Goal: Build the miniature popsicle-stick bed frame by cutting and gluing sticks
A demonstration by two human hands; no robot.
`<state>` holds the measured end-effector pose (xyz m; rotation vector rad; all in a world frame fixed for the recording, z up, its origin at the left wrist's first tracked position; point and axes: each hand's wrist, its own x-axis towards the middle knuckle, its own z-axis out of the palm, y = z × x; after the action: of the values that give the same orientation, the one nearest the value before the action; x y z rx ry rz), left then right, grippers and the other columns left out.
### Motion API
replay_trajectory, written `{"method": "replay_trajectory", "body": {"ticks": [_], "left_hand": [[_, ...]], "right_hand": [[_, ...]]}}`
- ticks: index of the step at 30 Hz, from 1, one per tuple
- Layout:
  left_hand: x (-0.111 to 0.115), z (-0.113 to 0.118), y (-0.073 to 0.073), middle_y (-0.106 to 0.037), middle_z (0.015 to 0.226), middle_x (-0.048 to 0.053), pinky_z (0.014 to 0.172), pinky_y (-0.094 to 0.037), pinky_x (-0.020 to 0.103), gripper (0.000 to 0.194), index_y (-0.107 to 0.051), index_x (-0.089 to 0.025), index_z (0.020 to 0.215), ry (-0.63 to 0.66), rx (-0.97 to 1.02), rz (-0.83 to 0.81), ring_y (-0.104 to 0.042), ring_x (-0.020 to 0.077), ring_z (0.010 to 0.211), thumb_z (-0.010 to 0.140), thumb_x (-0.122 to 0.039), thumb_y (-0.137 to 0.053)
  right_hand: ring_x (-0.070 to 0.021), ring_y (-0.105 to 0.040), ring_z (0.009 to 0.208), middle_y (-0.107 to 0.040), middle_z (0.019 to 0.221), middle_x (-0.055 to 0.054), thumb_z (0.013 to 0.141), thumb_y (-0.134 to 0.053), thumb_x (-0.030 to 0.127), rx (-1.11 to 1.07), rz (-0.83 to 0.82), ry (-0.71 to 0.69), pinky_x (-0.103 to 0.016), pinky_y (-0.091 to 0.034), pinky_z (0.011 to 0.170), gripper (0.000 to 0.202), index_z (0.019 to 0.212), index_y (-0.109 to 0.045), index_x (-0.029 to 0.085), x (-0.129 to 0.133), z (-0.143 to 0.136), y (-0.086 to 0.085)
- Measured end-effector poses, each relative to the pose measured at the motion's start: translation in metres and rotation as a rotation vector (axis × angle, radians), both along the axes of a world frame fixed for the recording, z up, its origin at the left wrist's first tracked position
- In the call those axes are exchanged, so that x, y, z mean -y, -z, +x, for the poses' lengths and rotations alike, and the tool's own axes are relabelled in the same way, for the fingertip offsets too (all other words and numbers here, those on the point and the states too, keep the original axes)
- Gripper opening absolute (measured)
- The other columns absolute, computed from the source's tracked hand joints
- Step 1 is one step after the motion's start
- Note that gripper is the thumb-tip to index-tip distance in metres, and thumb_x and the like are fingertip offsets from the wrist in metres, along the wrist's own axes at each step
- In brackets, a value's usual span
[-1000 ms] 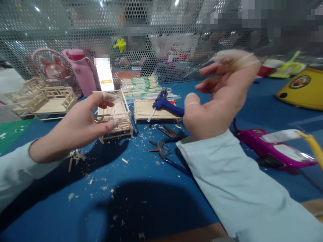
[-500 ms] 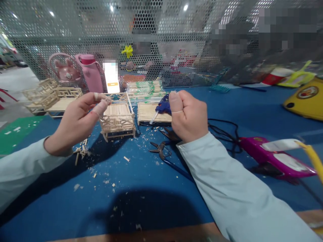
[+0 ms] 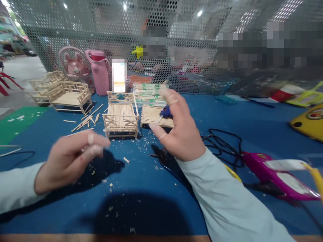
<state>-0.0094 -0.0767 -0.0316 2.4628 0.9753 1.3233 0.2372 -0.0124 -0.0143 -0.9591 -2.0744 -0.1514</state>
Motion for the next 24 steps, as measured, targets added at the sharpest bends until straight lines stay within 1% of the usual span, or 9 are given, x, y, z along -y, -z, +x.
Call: {"method": "replay_trajectory", "body": {"ticks": [5,8,10,12,14,15,18,20,24], "left_hand": [[0.016,0.005,0.018,-0.068,0.076,0.001,0.071,-0.046,0.017,0.019,-0.061,-0.017,0.088,0.319,-0.175,-0.233,-0.062,0.0094,0.070,0.091,-0.021,-0.043],[0.013,0.005,0.019,-0.068,0.080,0.001,0.073,-0.045,0.018,0.019,-0.060,-0.017,0.090,0.339,-0.182,-0.261,-0.062,0.0100,0.074,0.091,-0.022,-0.042],[0.011,0.003,0.019,-0.068,0.081,0.001,0.073,-0.046,0.018,0.020,-0.060,-0.018,0.089,0.308,-0.168,-0.268,-0.061,0.0101,0.074,0.092,-0.022,-0.041],[0.011,0.001,0.020,-0.069,0.083,0.002,0.073,-0.046,0.018,0.020,-0.060,-0.018,0.089,0.274,-0.166,-0.274,-0.062,0.0106,0.077,0.092,-0.021,-0.040],[0.011,0.000,0.023,-0.069,0.087,0.002,0.075,-0.047,0.019,0.020,-0.060,-0.019,0.093,0.242,-0.162,-0.280,-0.063,0.0111,0.081,0.091,-0.019,-0.040],[0.011,0.000,0.024,-0.069,0.089,0.002,0.076,-0.048,0.020,0.020,-0.060,-0.019,0.095,0.230,-0.157,-0.287,-0.063,0.0114,0.084,0.091,-0.018,-0.040],[0.010,0.001,0.027,-0.068,0.094,0.003,0.079,-0.048,0.022,0.024,-0.058,-0.021,0.102,0.215,-0.130,-0.308,-0.062,0.0121,0.090,0.090,-0.015,-0.038],[0.009,0.002,0.029,-0.067,0.098,0.004,0.082,-0.048,0.023,0.024,-0.057,-0.022,0.105,0.213,-0.127,-0.330,-0.061,0.0129,0.093,0.090,-0.016,-0.038],[0.009,0.003,0.029,-0.065,0.102,0.005,0.085,-0.047,0.024,0.021,-0.056,-0.021,0.105,0.223,-0.177,-0.386,-0.060,0.0136,0.095,0.090,-0.021,-0.042]], "right_hand": [[-0.0270,-0.056,0.105,-0.061,0.112,-0.007,0.073,-0.063,0.029,0.117,-0.076,-0.085,-0.048,-0.044,0.089,0.063,0.131,-0.039,0.028,0.001,-0.028,-0.017],[-0.0224,-0.060,0.088,-0.065,0.096,-0.004,0.072,-0.064,0.034,0.153,-0.110,-0.104,-0.041,-0.047,0.080,0.042,0.112,-0.054,0.025,-0.005,-0.034,-0.030],[-0.0164,-0.056,0.068,-0.062,0.073,-0.002,0.078,-0.057,0.037,0.003,-0.054,0.033,-0.035,-0.047,0.068,0.017,0.084,-0.059,0.022,-0.014,-0.024,-0.034],[-0.0123,-0.048,0.054,-0.054,0.061,0.000,0.083,-0.050,0.036,-0.193,0.032,0.246,-0.031,-0.043,0.059,0.018,0.075,-0.056,0.021,-0.028,-0.002,-0.030],[-0.0128,-0.050,0.054,-0.060,0.070,-0.003,0.081,-0.051,0.026,-0.207,0.006,0.373,-0.033,-0.043,0.059,0.020,0.100,-0.054,0.020,-0.044,0.027,-0.020],[-0.0148,-0.055,0.062,-0.064,0.089,-0.008,0.076,-0.057,0.024,-0.106,-0.093,0.364,-0.034,-0.045,0.061,0.041,0.116,-0.048,0.020,-0.052,0.041,-0.013],[-0.0308,-0.060,0.091,-0.060,0.111,-0.017,0.060,-0.072,0.029,0.114,-0.144,0.346,-0.045,-0.047,0.070,0.064,0.119,-0.049,0.020,-0.061,0.063,0.004],[-0.0361,-0.056,0.103,-0.060,0.113,-0.014,0.064,-0.069,0.031,0.163,-0.045,0.297,-0.053,-0.045,0.079,0.055,0.116,-0.053,0.024,-0.052,0.056,0.006],[-0.0295,-0.059,0.096,-0.065,0.102,-0.009,0.077,-0.058,0.030,0.101,0.111,0.216,-0.050,-0.044,0.085,0.028,0.104,-0.059,0.026,-0.015,0.014,-0.008]]}}
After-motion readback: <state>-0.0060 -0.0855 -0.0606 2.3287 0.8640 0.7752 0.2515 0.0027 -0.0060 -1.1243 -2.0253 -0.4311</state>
